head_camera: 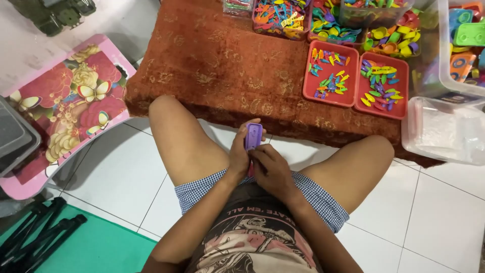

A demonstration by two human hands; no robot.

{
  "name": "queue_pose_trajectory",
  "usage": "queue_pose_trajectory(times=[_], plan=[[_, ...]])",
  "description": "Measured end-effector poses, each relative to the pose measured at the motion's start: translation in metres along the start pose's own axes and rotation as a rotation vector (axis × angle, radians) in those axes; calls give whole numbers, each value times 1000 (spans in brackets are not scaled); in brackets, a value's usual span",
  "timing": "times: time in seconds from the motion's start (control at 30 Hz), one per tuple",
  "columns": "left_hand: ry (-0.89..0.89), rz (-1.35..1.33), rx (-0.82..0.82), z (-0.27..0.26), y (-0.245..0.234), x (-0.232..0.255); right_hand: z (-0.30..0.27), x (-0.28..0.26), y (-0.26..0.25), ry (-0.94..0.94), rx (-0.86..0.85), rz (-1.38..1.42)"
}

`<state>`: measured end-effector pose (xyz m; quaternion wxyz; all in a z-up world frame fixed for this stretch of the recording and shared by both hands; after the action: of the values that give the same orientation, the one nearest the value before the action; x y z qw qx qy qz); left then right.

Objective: Cleaning small plastic alphabet and shape toys individually using a cloth.

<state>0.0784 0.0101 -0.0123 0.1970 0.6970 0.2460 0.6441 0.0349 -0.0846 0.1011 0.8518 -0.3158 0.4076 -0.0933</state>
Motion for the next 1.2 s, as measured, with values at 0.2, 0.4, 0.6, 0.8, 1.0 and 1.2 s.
queue_pose_trajectory(times=[0.2,0.4,0.6,0.8,1.0,1.2], plan=[[54,-8,-34,0,4,6,-1,-6,1,-51,48,18],[108,0,-71,-3,3,9,3,-1,-1,-23,-33,23],[148,17,-109,-6,11,21,3,2,-2,19,-65,64],[127,7,-131,-2,9,12,0,23,-20,121,120,175],[86,-65,-147,-2,13,-6,3,11,-16,85,135,72],[78,4,-157,-2,14,-2,-2,12,-11,57,136,96]])
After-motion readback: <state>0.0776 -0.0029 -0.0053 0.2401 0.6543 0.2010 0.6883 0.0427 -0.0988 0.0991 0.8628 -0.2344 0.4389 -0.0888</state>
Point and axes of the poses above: each hand's wrist, its own z-axis towards the middle knuckle, its own y-axis out of the palm, x = y × z, the point moved 8 cm from there along z, towards the middle knuckle, and after that the axes turned 6 degrees about -x, right-handed, at the moved point
